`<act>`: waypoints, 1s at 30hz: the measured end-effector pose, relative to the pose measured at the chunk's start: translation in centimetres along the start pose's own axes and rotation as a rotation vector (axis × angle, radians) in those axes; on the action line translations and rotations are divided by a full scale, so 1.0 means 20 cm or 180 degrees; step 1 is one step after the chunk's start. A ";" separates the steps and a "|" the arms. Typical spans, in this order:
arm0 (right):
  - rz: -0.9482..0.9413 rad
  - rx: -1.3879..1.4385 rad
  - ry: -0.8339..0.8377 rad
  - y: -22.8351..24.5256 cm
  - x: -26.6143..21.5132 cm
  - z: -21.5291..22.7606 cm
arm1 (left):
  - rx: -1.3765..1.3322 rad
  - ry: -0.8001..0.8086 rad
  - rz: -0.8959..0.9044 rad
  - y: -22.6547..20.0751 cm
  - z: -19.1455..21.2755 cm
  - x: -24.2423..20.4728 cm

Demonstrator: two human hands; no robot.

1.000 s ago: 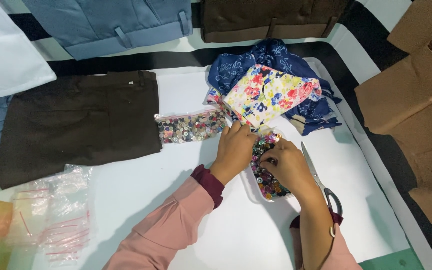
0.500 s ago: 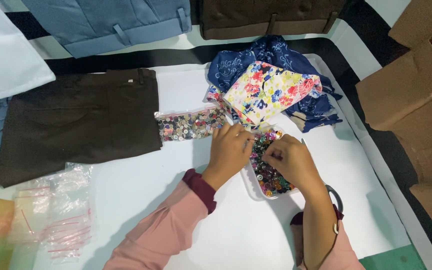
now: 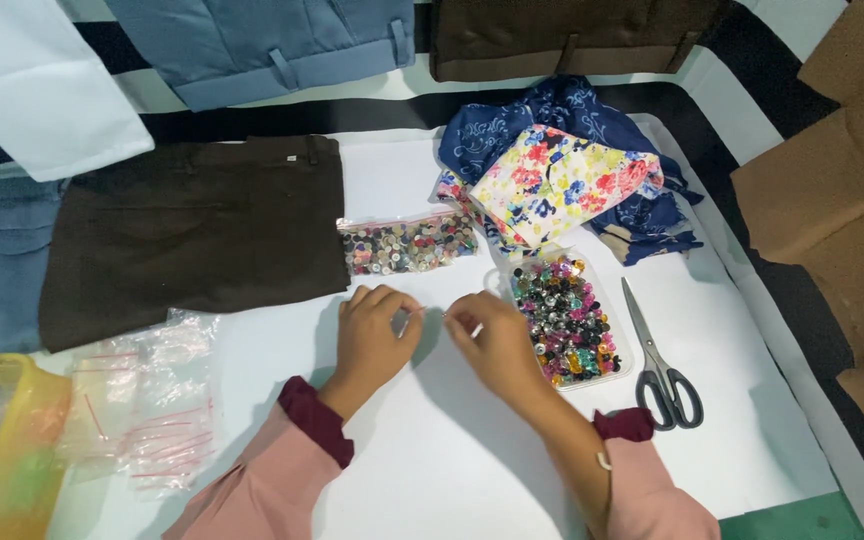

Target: The person sorts buttons by selecting individual buttons from a container by hand and placing them into small plastic bags.

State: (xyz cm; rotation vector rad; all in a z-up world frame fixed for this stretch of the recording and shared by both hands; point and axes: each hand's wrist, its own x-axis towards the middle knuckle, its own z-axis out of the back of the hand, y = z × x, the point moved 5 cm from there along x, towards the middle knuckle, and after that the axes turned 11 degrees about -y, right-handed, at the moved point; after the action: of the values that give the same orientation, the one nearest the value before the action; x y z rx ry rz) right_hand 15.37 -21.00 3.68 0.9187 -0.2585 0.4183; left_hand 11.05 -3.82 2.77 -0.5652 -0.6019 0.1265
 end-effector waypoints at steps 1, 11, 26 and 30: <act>0.0004 0.0004 0.0004 0.03 0.00 -0.03 | 0.0004 -0.0004 0.0004 0.05 0.00 -0.02; -0.1056 0.0032 0.1036 -0.05 -0.01 -0.29 | 0.0566 0.0404 -0.0079 0.16 0.06 -0.07; -0.0549 -0.0275 0.0298 0.03 0.07 0.06 | 0.0673 -0.0439 -0.0714 0.00 0.08 -0.03; -0.0797 -0.0169 -0.0620 -0.06 0.17 0.42 | 0.0298 -0.0641 -0.0872 -0.14 0.05 0.00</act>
State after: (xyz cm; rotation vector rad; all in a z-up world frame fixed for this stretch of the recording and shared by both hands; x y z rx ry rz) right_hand 18.63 -27.62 9.03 0.9272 -0.3263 0.0901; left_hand 10.27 -5.75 5.01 -0.3770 -0.8589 -0.0476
